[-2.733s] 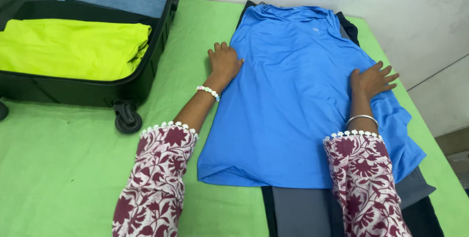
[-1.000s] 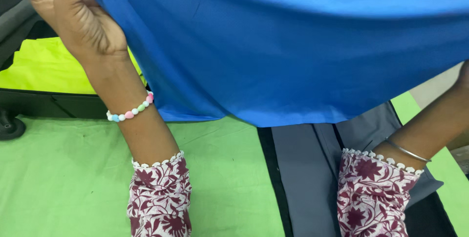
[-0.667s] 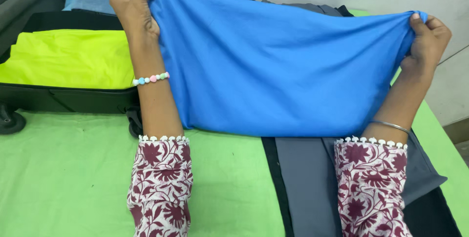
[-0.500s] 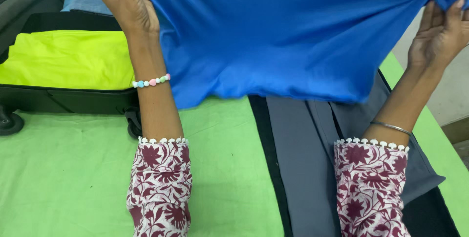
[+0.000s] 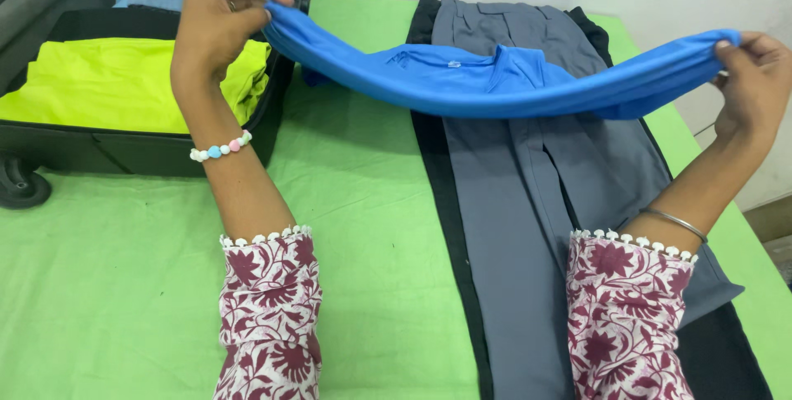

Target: The person folds a black t-shirt, a yellow t-shirt, and a blue t-shirt one by one on a green surface and places each folded item into an open suitcase. The person then begins to fold a pair of gray trousers.

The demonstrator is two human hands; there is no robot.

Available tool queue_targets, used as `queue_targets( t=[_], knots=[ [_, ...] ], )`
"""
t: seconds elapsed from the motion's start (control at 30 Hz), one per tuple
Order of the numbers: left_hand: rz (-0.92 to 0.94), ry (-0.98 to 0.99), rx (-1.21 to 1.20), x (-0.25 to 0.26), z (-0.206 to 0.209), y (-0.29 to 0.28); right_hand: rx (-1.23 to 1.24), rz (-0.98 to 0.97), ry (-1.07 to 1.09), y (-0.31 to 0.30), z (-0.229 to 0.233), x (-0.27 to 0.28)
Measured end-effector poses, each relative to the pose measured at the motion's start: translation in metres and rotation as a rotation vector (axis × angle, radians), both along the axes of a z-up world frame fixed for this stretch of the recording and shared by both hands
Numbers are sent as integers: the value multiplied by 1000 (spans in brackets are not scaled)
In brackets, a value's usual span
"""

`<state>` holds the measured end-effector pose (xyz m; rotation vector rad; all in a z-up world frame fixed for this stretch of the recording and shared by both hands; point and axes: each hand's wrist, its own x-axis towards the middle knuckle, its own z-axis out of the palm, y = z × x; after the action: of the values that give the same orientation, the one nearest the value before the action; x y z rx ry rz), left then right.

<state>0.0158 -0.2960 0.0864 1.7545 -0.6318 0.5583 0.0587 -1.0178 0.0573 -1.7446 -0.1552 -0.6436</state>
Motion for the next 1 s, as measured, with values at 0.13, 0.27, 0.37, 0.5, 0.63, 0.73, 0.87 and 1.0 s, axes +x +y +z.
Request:
queue_targets(
  t=[0.13,0.27,0.37,0.5,0.63,0.73,0.87,1.0],
  knots=[
    [-114,387,300,6,-11,-7,-325,-19,325,-11,-19,-9],
    [-14,525,512,12,-22,-34,-460,-113,583,-12,-34,1],
    [4,522,665,3,-32,-52,-505,-129,662,0,-34,9],
    [-32,343,751,-31,-44,-59,-728,-197,631,6,-27,-6],
    [240,-57,823,-90,-60,-46,-740,-103,578,-43,-24,-51],
    [470,-128,862,-135,-68,-39,-622,-44,600,-89,-40,-85],
    [456,-134,904,-179,-74,-34,-559,3,761,-133,-75,-135],
    [372,17,1015,-205,-86,-35,-733,13,874,-141,-113,-172]
  ],
)
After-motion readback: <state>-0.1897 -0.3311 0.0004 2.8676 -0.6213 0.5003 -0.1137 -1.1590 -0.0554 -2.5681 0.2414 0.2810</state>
